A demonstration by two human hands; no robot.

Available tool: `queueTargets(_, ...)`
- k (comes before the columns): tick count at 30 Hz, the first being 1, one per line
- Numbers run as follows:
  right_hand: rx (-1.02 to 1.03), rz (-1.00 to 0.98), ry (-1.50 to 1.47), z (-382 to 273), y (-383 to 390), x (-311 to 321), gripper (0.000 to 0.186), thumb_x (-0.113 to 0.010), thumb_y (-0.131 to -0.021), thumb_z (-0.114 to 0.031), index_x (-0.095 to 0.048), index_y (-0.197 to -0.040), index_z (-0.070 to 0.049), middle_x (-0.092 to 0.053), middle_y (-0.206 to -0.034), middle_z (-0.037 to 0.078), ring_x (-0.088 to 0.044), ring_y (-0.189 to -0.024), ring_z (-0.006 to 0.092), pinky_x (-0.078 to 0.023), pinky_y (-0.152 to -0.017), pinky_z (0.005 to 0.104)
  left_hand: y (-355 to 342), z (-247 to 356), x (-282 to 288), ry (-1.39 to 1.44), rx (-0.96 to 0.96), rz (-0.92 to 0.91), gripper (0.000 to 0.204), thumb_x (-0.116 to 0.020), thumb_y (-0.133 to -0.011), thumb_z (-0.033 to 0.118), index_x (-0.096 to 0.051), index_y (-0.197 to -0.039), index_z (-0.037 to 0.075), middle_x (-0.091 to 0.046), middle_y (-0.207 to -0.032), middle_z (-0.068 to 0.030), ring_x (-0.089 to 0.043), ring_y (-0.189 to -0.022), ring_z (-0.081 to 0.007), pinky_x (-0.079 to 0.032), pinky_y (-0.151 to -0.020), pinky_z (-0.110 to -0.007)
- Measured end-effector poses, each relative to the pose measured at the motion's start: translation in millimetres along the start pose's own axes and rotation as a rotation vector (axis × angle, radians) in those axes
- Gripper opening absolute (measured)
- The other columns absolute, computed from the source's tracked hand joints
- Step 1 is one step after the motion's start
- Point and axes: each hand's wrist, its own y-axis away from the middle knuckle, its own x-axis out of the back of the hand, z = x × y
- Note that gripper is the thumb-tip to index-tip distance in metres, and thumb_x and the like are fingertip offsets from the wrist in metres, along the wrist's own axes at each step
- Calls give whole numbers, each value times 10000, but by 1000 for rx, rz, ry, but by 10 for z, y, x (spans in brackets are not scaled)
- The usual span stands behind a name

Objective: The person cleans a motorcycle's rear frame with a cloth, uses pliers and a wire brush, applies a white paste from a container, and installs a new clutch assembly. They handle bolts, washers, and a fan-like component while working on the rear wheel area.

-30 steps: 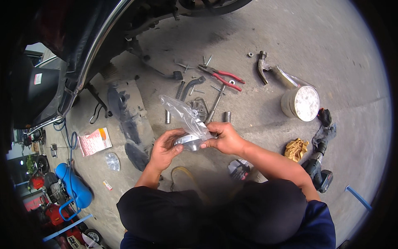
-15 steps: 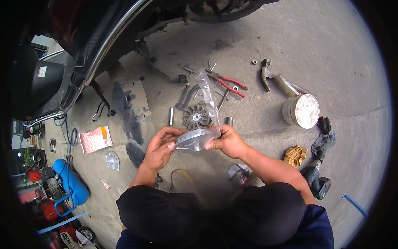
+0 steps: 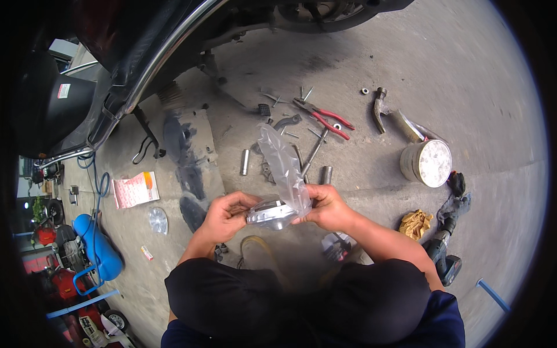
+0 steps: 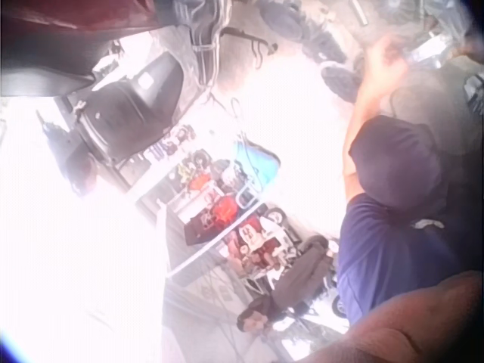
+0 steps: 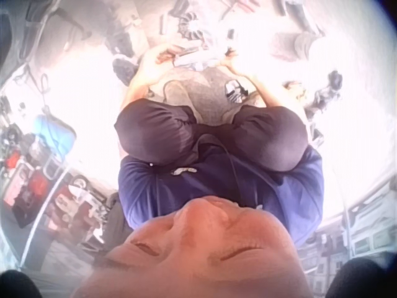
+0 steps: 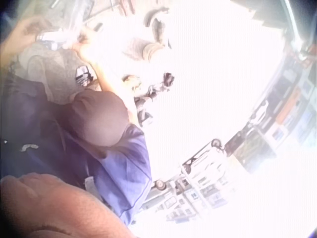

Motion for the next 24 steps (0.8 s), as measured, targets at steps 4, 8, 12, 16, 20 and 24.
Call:
queueTargets(4, 85, -7, 27, -19, 14, -12, 476, -864, -776, 61, -705, -1223, 14, -680, -1297, 120, -679, -1133, 203, -579, -984, 358, -2, 61, -52, 19, 6, 36, 192, -630, -952, -68, -651, -1143, -54, -723, -1188, -132, -687, -1110, -182, -546, -974, -331)
queueTargets(8, 28, 99, 73, 9, 33, -49, 522, -886, -766, 27, -689, -1248, 1, -700, -1256, 92, -676, -1126, 187, -568, -991, 365, -90, 156, 21, -172, 194, 74, 229, -616, -941, -42, -635, -1167, -77, -743, -1122, -159, -720, -1053, -193, -561, -940, -328)
queueTargets(12, 61, 113, 105, 34, 41, -42, 528, -886, -766, 24, -684, -1254, -7, -712, -1231, 78, -673, -1129, 172, -567, -992, 351, -127, 200, 104, -257, 320, -134, 242, -591, -990, -45, -609, -1228, -84, -713, -1155, -156, -718, -1029, -193, -583, -909, -331)
queueTargets(16, 81, 138, 134, 2, 53, -26, 386, -894, -767, 24, -680, -1086, -17, -692, -1046, 22, -646, -980, 112, -547, -866, 304, -63, 142, 14, -147, 232, -69, 270, -564, -964, -69, -610, -1228, -95, -730, -1089, -167, -742, -990, -226, -607, -859, -349)
queueTargets(20, 52, 156, 143, -48, 91, -61, 332, -912, -758, 8, -665, -978, -24, -670, -955, -12, -621, -902, 79, -525, -797, 276, -20, 51, -64, 0, 154, 11, 279, -534, -939, -82, -635, -1198, -89, -748, -1007, -162, -764, -893, -231, -626, -770, -347)
queueTargets(24, -3, 168, 38, -60, 101, -106, 327, -919, -761, -18, -657, -957, -28, -665, -939, -18, -608, -893, 70, -510, -789, 270, 33, -69, -42, 76, 115, -9, 262, -527, -948, -100, -641, -1184, -93, -742, -989, -163, -758, -829, -234, -635, -704, -360)
